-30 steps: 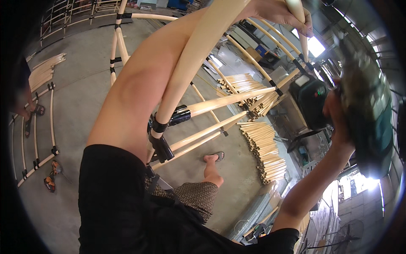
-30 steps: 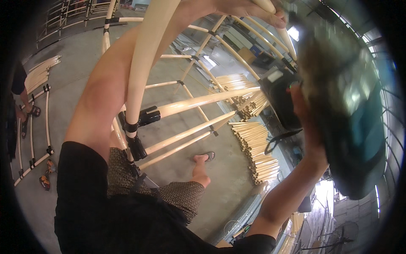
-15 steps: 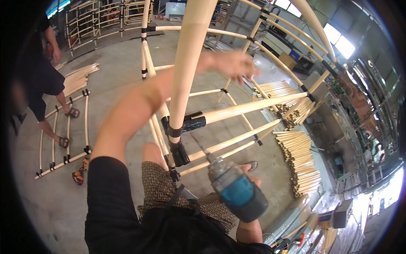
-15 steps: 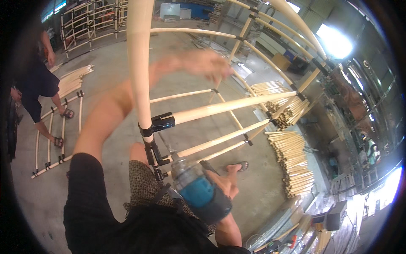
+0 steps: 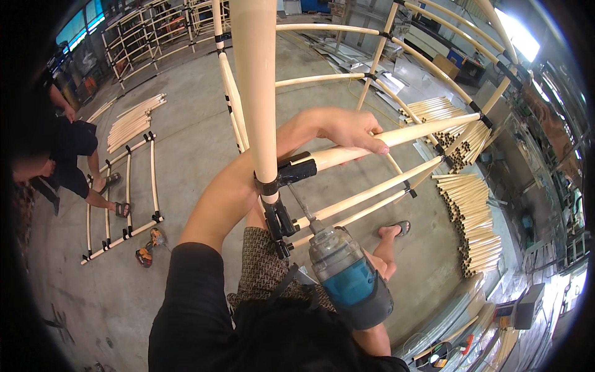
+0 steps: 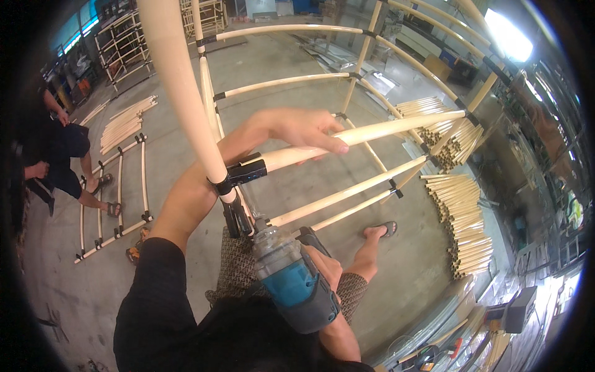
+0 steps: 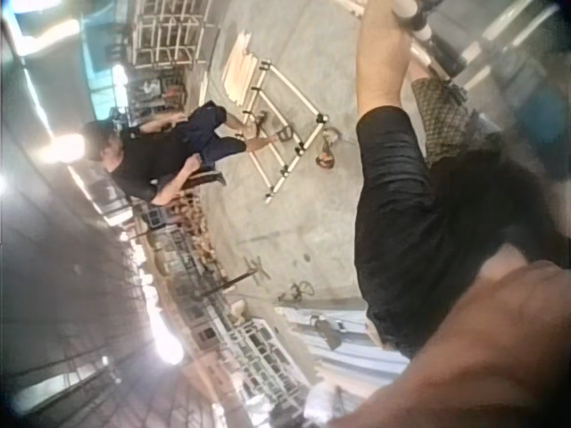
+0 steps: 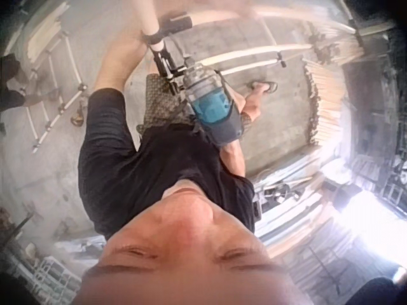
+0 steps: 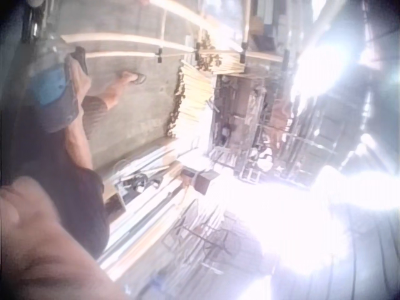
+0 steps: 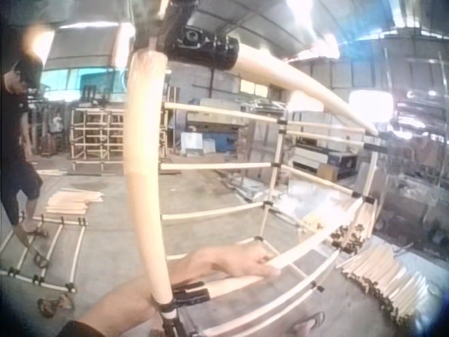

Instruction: The person assembles a modular pipe frame by sliding connectors onto metal pipes and securing them using a power drill.

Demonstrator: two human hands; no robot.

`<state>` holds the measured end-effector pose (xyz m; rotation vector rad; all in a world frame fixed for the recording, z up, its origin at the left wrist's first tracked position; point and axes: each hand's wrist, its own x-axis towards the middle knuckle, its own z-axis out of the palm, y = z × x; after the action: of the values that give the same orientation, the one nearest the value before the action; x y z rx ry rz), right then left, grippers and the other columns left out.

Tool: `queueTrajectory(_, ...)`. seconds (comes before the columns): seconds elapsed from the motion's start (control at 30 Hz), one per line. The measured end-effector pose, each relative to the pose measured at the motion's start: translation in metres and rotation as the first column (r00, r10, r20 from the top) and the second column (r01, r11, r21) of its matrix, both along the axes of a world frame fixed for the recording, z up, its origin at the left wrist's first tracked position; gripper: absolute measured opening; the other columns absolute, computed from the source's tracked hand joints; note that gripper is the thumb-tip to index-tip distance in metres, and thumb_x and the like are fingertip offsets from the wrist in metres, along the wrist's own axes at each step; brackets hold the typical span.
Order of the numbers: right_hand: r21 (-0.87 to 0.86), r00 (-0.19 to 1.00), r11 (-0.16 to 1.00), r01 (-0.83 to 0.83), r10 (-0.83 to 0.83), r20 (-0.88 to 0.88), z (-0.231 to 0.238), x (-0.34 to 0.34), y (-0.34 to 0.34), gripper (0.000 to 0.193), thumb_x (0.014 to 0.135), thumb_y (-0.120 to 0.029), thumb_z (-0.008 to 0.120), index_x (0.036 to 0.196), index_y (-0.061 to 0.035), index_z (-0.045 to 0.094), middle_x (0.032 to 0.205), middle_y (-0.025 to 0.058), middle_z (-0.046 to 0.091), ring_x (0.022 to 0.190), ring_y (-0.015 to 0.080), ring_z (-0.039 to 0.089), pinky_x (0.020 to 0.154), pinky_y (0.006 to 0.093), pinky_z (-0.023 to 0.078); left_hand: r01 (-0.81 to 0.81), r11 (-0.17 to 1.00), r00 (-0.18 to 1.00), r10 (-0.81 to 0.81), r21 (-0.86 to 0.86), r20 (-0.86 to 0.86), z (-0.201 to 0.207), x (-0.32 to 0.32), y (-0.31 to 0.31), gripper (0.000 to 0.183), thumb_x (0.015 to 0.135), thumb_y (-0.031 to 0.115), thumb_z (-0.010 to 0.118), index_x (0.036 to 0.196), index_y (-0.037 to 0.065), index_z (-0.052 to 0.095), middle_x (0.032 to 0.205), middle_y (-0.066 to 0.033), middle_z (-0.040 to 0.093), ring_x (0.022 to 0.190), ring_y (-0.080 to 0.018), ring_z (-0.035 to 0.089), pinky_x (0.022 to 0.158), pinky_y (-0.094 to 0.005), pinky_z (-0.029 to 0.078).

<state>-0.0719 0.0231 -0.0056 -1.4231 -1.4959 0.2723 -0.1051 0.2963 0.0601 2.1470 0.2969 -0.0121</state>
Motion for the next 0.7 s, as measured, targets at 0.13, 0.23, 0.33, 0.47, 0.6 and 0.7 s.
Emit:
queueTrajectory(0.13, -0.009, 1.000, 1.000, 0.002, -0.002, 0.004, 0.000, -0.001, 0.006, 0.035, 0.078, -0.009, 0.069, 0.110, 0.0044, 0.061, 0.084, 0.0119, 0.064, 0.072, 0.0222, 0.063, 0.065, 0.0309, 0.049, -0.023, 0.999, 1.000, 0.024, 0.049, -0.007, 0.000, 0.000, -0.001, 0.050, 0.094, 0.044, 0.059, 0.109, -0.003, 0.059, 0.065, -0.0052, 0.061, 0.048, -0.0143, 0.060, 0.043, -0.0285, 0.046)
queueTrajectory(0.23, -0.016, 1.000, 1.000, 0.002, -0.002, 0.008, -0.001, -0.001, 0.007, 0.035, 0.078, -0.009, 0.069, 0.109, 0.0043, 0.061, 0.085, 0.0126, 0.064, 0.073, 0.0231, 0.064, 0.066, 0.0314, 0.050, -0.029, 0.994, 0.999, 0.026, 0.106, 0.024, -0.003, 0.000, 0.000, 0.053, 0.093, 0.047, 0.059, 0.108, -0.004, 0.061, 0.065, -0.0056, 0.061, 0.050, -0.0149, 0.060, 0.045, -0.0296, 0.046)
queueTrajectory(0.33, -0.026, 1.000, 1.000, 0.004, -0.004, 0.014, -0.003, -0.001, 0.009, 0.035, 0.078, -0.009, 0.069, 0.109, 0.0042, 0.061, 0.086, 0.0133, 0.065, 0.074, 0.0240, 0.065, 0.066, 0.0318, 0.050, -0.014, 0.980, 0.997, 0.000, 0.196, 0.075, -0.009, 0.001, 0.006, 0.056, 0.093, 0.050, 0.057, 0.104, -0.004, 0.063, 0.067, -0.0055, 0.061, 0.057, -0.0145, 0.059, 0.050, -0.0310, 0.045)
queueTrajectory(0.47, -0.025, 1.000, 1.000, 0.003, -0.002, 0.028, -0.008, -0.002, 0.009, 0.035, 0.077, -0.009, 0.069, 0.109, 0.0040, 0.062, 0.088, 0.0143, 0.066, 0.075, 0.0253, 0.067, 0.067, 0.0325, 0.051, -0.028, 0.976, 0.993, 0.002, 0.217, 0.117, -0.016, 0.000, 0.007, 0.058, 0.093, 0.052, 0.055, 0.102, -0.004, 0.065, 0.070, -0.0051, 0.060, 0.064, -0.0141, 0.055, 0.057, -0.0320, 0.044)
queueTrajectory(0.6, -0.013, 0.998, 1.000, 0.007, -0.007, 0.063, -0.013, -0.007, 0.003, 0.034, 0.077, -0.009, 0.069, 0.108, 0.0038, 0.062, 0.089, 0.0153, 0.067, 0.076, 0.0265, 0.068, 0.068, 0.0331, 0.052, -0.015, 0.964, 0.999, 0.003, 0.267, 0.045, -0.010, -0.001, 0.007, 0.061, 0.092, 0.054, 0.055, 0.105, -0.004, 0.066, 0.072, -0.0050, 0.061, 0.067, -0.0151, 0.055, 0.059, -0.0327, 0.044)
queueTrajectory(0.7, 0.006, 0.996, 1.000, 0.019, -0.020, 0.090, -0.012, -0.010, 0.000, 0.034, 0.076, -0.009, 0.068, 0.108, 0.0037, 0.062, 0.090, 0.0160, 0.067, 0.077, 0.0274, 0.069, 0.068, 0.0336, 0.053, -0.042, 0.963, 0.998, 0.028, 0.266, 0.056, -0.013, 0.002, 0.010, 0.063, 0.092, 0.056, 0.055, 0.109, -0.004, 0.066, 0.073, -0.0049, 0.061, 0.068, -0.0157, 0.055, 0.060, -0.0336, 0.045)
